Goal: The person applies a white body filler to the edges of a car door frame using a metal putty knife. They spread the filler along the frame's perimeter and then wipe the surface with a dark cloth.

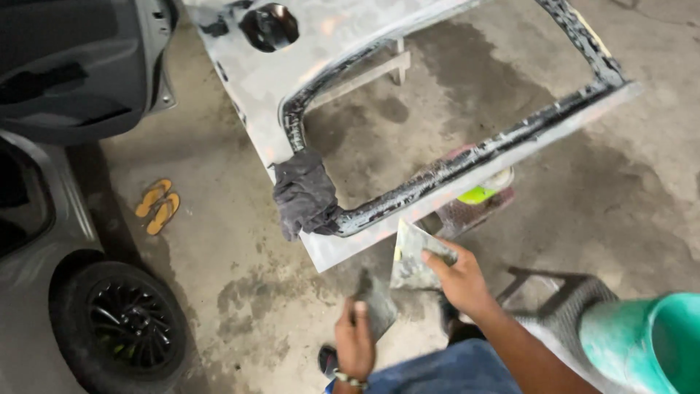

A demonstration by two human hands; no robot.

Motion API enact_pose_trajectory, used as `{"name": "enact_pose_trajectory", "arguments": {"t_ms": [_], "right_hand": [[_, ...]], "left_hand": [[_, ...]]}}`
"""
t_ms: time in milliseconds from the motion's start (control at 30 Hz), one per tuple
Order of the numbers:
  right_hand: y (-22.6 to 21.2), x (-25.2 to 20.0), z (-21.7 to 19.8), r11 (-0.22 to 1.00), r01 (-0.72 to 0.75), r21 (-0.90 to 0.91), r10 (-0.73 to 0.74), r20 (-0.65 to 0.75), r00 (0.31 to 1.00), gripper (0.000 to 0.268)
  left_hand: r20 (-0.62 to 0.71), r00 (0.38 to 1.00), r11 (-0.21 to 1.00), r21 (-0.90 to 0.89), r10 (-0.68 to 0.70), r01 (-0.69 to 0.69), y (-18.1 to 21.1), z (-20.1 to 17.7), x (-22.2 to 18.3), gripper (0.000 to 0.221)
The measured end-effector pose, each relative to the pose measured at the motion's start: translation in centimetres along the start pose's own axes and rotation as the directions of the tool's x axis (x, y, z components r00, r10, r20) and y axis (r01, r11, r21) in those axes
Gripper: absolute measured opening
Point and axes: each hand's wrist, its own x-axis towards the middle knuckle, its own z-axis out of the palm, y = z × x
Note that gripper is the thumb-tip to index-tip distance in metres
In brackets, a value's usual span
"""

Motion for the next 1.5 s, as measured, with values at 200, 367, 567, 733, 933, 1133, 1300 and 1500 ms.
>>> {"name": "enact_pose_trajectory", "arguments": {"t_ms": [200, 367, 567, 733, 933, 1133, 1300, 1500], "right_hand": [[6.2, 2.9, -0.9, 0.679, 0.595, -0.43, -0.396, 0.467, 0.79, 0.038], [9.3, 9.1, -10.4, 0.689, 0.422, -0.589, -0.065, 0.53, 0.845, 0.044], [10.5, 12.8, -13.8, 0.792, 0.289, -0.539, -0.013, 0.457, 0.889, 0.042], [10.1, 13.8, -9.5, 0.863, 0.212, -0.458, 0.006, 0.429, 0.903, 0.045], [5.2, 18.2, -6.2, 0.793, 0.105, -0.6, 0.108, 0.308, 0.945, 0.046], [4.6, 22.3, -2.9, 0.128, 0.831, -0.541, -0.36, 0.756, 0.547, 0.03], [5.2, 22.8, -0.6, -0.034, 0.831, -0.555, -0.189, 0.82, 0.54, 0.023], [6.8, 23.4, 0.6, -0.076, 0.848, -0.524, -0.176, 0.844, 0.506, 0.024]], "left_hand": [[-0.24, 0.948, 0.814, -0.58, -0.209, 0.033, -5.3, 4.1, 4.5, 0.043], [-0.367, 0.893, 0.681, -0.726, -0.261, -0.099, -6.0, 7.9, 5.4, 0.042], [-0.473, 0.879, 0.962, -0.261, -0.056, -0.079, -3.3, 14.8, 3.4, 0.036], [-0.504, 0.789, 0.935, 0.244, 0.35, -0.258, -2.0, 17.4, 1.7, 0.025], [-0.403, 0.886, 0.972, 0.145, 0.23, -0.186, -10.4, 18.6, 4.1, 0.028], [-0.387, 0.914, 0.951, -0.308, -0.119, -0.007, -16.3, 19.3, 7.5, 0.042], [-0.297, 0.948, 0.825, -0.56, -0.116, -0.075, -16.9, 19.3, 8.8, 0.042], [-0.265, 0.945, 0.786, -0.618, -0.19, -0.015, -18.6, 19.6, 9.6, 0.041]]}}
